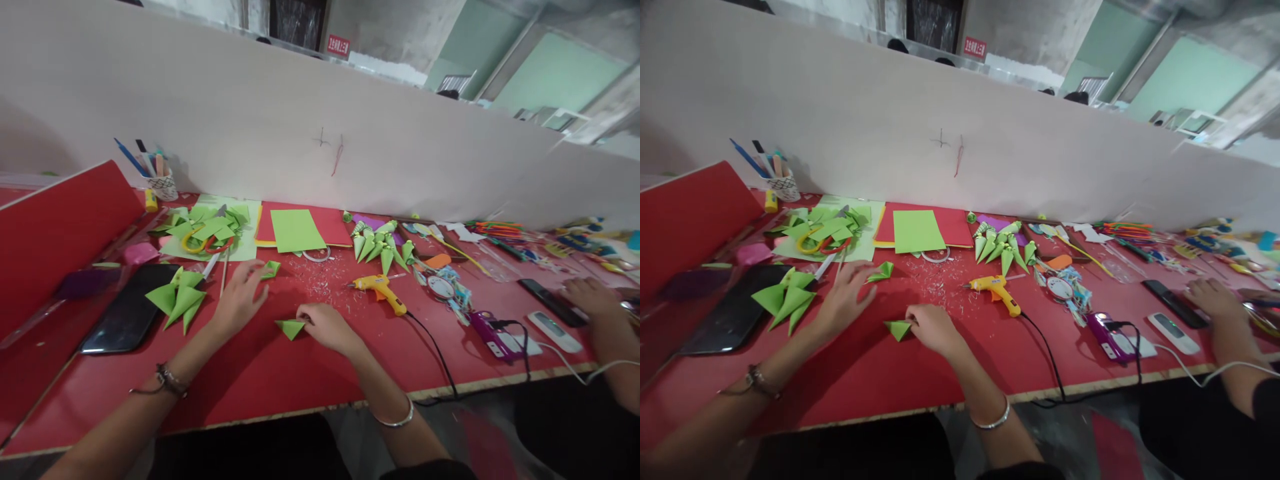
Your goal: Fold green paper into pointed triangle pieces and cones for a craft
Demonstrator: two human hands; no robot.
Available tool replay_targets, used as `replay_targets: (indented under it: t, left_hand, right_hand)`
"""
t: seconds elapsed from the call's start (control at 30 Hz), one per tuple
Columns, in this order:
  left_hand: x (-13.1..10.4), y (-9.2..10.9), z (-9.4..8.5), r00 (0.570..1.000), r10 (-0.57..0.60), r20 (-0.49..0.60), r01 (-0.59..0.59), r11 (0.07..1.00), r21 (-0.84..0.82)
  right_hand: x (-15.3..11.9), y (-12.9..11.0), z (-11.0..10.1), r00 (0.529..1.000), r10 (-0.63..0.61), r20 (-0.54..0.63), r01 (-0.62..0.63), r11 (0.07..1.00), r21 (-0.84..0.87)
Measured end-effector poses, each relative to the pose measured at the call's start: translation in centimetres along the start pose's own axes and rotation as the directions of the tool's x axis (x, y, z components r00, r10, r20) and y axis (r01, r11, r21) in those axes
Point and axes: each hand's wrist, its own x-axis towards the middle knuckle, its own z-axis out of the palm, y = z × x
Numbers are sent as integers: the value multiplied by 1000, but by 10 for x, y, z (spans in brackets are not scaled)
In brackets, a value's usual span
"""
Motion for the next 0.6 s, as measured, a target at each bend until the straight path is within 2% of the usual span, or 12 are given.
replay_targets:
  t: [0.03, 0.07, 0.1, 0.17, 0.2, 0.33, 0.47, 0.53, 0.6]
  left_hand:
    - [-3, 7, -2, 988, 129, 80, -130, 991, 12]
    - [-7, 14, -3, 950, 257, 180, -261, 965, 1]
    - [-12, 20, -3, 892, 361, 272, -370, 929, -17]
    - [-22, 27, 1, 800, 480, 359, -524, 851, 28]
    - [-27, 28, 5, 792, 488, 368, -541, 839, 52]
    - [-41, 23, 18, 799, 475, 368, -550, 825, 131]
    - [-46, 23, 23, 818, 443, 367, -528, 831, 172]
    - [-45, 24, 26, 858, 375, 353, -443, 886, 137]
    - [-42, 23, 32, 922, 239, 304, -263, 964, 42]
  right_hand:
    - [1, -2, 1, 1000, -27, 16, 27, 998, -53]
    - [3, -4, 2, 998, -47, 31, 50, 994, -97]
    - [4, -6, 3, 998, -58, 40, 63, 989, -137]
    - [7, -10, 3, 998, -57, 37, 63, 979, -194]
    - [7, -12, 3, 998, -53, 32, 59, 976, -208]
    - [6, -16, -2, 998, -60, 11, 61, 956, -288]
    - [7, -19, -12, 995, -87, -53, 63, 937, -343]
    - [14, -23, -16, 991, -124, -55, 97, 932, -349]
    - [26, -31, -18, 981, -192, -27, 171, 923, -344]
